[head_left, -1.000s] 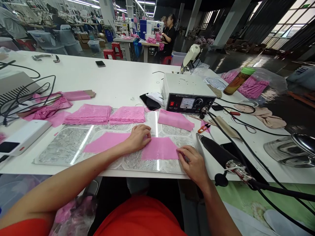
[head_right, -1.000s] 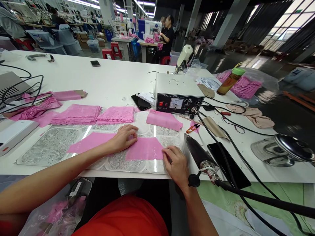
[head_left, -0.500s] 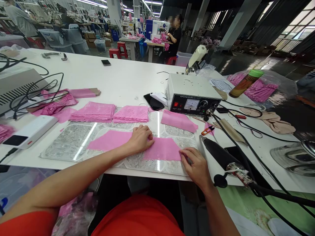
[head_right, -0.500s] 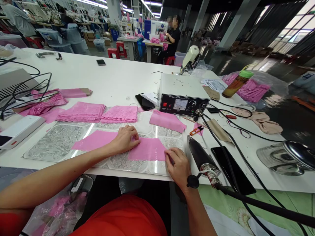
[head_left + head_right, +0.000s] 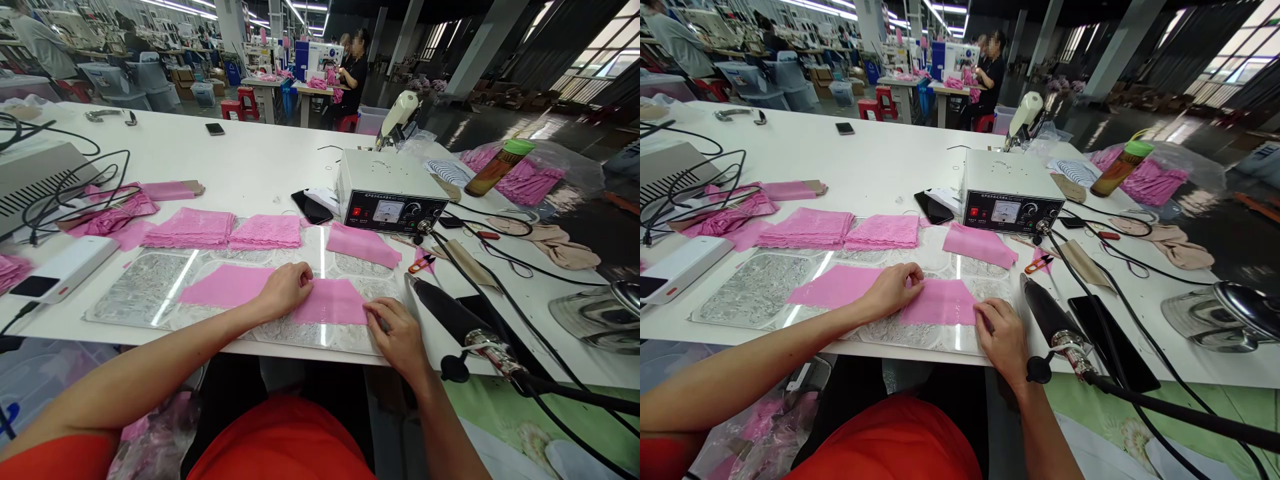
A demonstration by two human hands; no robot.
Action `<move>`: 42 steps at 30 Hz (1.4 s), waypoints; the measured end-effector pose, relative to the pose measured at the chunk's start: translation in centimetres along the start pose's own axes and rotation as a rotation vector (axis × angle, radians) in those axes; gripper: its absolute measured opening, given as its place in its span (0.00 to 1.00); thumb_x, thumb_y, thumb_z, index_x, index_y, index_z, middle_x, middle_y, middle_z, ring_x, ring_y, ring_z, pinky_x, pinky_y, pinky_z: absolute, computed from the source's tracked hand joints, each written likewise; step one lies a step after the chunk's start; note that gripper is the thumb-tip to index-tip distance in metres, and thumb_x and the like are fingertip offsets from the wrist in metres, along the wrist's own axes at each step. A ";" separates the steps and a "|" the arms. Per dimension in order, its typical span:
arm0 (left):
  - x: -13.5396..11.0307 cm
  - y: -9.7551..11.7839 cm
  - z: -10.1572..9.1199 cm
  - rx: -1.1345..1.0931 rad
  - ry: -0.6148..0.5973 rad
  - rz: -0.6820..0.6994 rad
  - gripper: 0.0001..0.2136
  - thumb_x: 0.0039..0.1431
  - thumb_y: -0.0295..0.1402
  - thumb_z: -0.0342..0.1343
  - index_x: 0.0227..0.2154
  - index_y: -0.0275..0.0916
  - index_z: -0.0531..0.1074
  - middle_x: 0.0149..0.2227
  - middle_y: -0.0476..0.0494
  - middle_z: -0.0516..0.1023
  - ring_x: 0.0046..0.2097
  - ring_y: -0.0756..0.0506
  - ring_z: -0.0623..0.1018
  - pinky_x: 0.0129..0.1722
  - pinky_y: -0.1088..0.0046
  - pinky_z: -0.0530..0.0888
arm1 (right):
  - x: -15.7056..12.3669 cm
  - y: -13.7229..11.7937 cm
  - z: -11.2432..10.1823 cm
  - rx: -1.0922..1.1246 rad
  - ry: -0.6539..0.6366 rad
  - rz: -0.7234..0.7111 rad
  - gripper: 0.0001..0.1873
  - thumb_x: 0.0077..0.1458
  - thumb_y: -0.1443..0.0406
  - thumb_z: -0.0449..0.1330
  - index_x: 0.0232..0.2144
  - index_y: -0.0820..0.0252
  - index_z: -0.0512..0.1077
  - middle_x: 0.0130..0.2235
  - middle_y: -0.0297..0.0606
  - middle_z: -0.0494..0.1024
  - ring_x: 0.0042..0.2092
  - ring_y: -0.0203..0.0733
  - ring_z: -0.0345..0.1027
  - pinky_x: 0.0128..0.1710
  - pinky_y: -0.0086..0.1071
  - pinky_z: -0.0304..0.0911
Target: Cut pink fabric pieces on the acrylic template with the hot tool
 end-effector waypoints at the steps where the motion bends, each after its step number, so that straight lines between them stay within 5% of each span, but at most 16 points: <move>1: 0.0 0.0 0.0 -0.005 -0.004 0.005 0.06 0.55 0.28 0.54 0.35 0.38 0.74 0.31 0.47 0.79 0.35 0.43 0.77 0.33 0.68 0.71 | 0.0 0.0 0.0 0.004 0.001 0.003 0.08 0.58 0.68 0.56 0.37 0.56 0.75 0.37 0.39 0.78 0.40 0.42 0.73 0.41 0.37 0.71; 4: 0.2 -0.2 0.0 -0.001 -0.006 0.018 0.10 0.56 0.29 0.53 0.40 0.38 0.75 0.30 0.47 0.79 0.36 0.42 0.77 0.34 0.68 0.71 | 0.0 0.0 -0.1 0.014 0.009 0.010 0.08 0.58 0.68 0.56 0.37 0.56 0.75 0.37 0.39 0.78 0.40 0.42 0.73 0.41 0.37 0.70; 11: 0.3 -1.0 -0.5 0.005 0.023 0.013 0.05 0.53 0.28 0.53 0.25 0.39 0.72 0.30 0.46 0.77 0.35 0.43 0.76 0.32 0.69 0.70 | 0.1 0.0 -0.1 0.009 0.017 0.000 0.08 0.57 0.69 0.56 0.36 0.56 0.75 0.37 0.39 0.78 0.39 0.42 0.73 0.41 0.37 0.71; 24: 0.3 -1.4 -0.6 0.012 -0.003 0.064 0.07 0.57 0.33 0.55 0.27 0.38 0.75 0.33 0.44 0.75 0.37 0.42 0.75 0.35 0.67 0.71 | 0.1 -0.1 -0.1 -0.012 0.018 -0.012 0.08 0.57 0.69 0.56 0.37 0.57 0.75 0.37 0.40 0.78 0.39 0.42 0.73 0.41 0.37 0.71; 33: 0.0 -0.8 0.1 0.046 -0.024 0.137 0.04 0.56 0.27 0.54 0.27 0.38 0.70 0.34 0.45 0.74 0.39 0.43 0.74 0.36 0.69 0.71 | 0.0 -0.1 -0.1 -0.029 0.012 -0.027 0.08 0.57 0.69 0.57 0.37 0.58 0.75 0.37 0.39 0.77 0.40 0.41 0.73 0.41 0.35 0.70; 42: -0.8 -0.9 -0.1 0.180 0.094 0.192 0.12 0.57 0.22 0.50 0.42 0.37 0.70 0.41 0.41 0.76 0.44 0.40 0.73 0.43 0.62 0.70 | 0.0 0.0 -0.1 -0.012 0.013 -0.027 0.08 0.57 0.70 0.57 0.37 0.58 0.75 0.37 0.40 0.77 0.40 0.41 0.73 0.41 0.35 0.70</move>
Point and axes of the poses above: each hand's wrist, its own x-axis towards the middle knuckle, its own z-axis out of the palm, y = z × x, the point moved 6 cm from there along x, towards the middle knuckle
